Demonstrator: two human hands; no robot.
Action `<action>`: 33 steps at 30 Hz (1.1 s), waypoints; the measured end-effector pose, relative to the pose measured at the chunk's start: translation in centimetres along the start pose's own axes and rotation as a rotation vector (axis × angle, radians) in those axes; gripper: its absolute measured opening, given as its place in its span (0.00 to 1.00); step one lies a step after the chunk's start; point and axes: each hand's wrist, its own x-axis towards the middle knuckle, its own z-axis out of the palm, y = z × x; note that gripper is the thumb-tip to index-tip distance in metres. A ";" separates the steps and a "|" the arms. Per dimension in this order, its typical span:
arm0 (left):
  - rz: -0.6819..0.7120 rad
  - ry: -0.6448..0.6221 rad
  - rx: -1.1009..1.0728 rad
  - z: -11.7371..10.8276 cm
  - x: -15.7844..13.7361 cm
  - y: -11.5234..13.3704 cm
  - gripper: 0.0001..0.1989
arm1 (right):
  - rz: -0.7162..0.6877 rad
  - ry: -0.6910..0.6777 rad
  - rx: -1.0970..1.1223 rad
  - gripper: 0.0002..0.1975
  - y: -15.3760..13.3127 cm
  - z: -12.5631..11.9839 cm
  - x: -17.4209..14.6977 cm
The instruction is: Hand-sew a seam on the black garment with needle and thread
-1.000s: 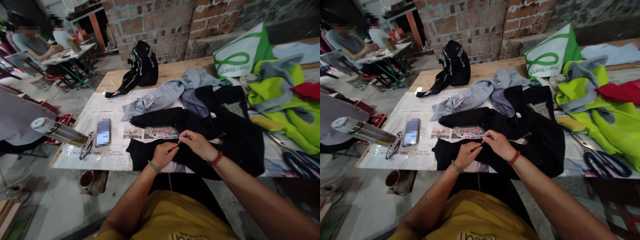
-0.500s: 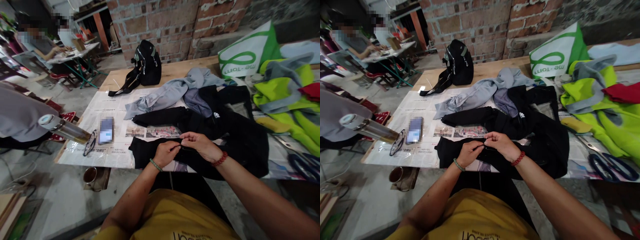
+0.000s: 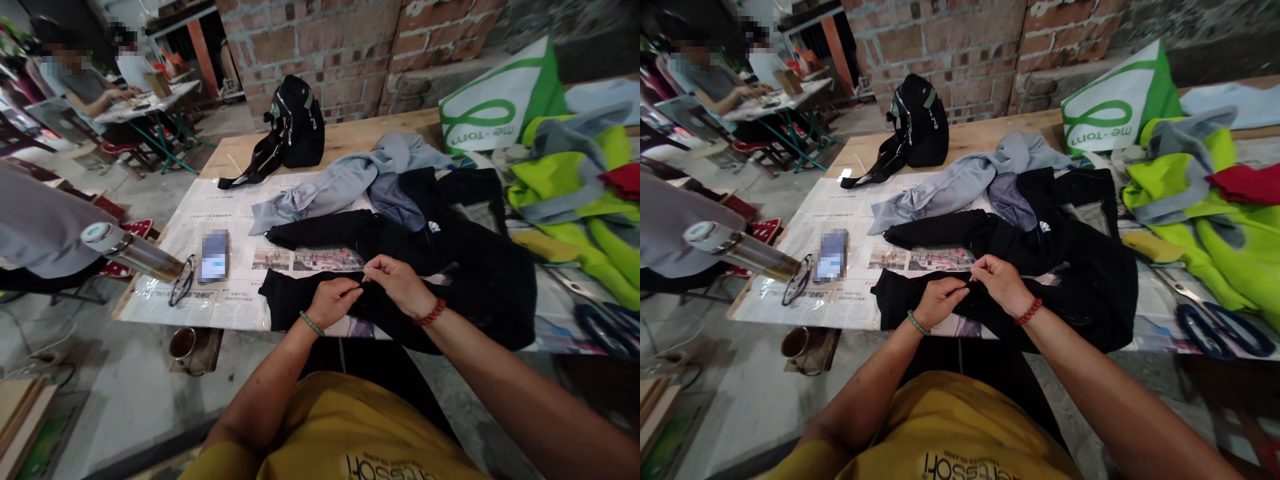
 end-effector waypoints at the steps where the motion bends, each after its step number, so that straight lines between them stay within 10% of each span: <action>1: -0.004 0.005 0.004 0.0 0.0 0.0 0.08 | -0.012 0.003 -0.036 0.10 0.1 0.1 0.0; 11: 0.049 0.004 0.016 0.3 -0.2 -0.1 0.08 | 0.031 0.180 0.171 0.08 -1.1 -2.1 2.8; 22: -0.039 -0.009 -0.010 0.0 0.1 0.0 0.08 | 0.060 -0.096 0.546 0.12 -3.6 -2.7 3.1; 26: -0.048 -0.016 -0.005 0.0 0.1 0.0 0.09 | -0.316 0.058 0.008 0.08 -3.2 -3.1 3.5; 33: -0.053 -0.004 -0.010 0.0 0.1 0.0 0.09 | -0.763 -0.063 -0.991 0.11 -3.5 -9.1 6.4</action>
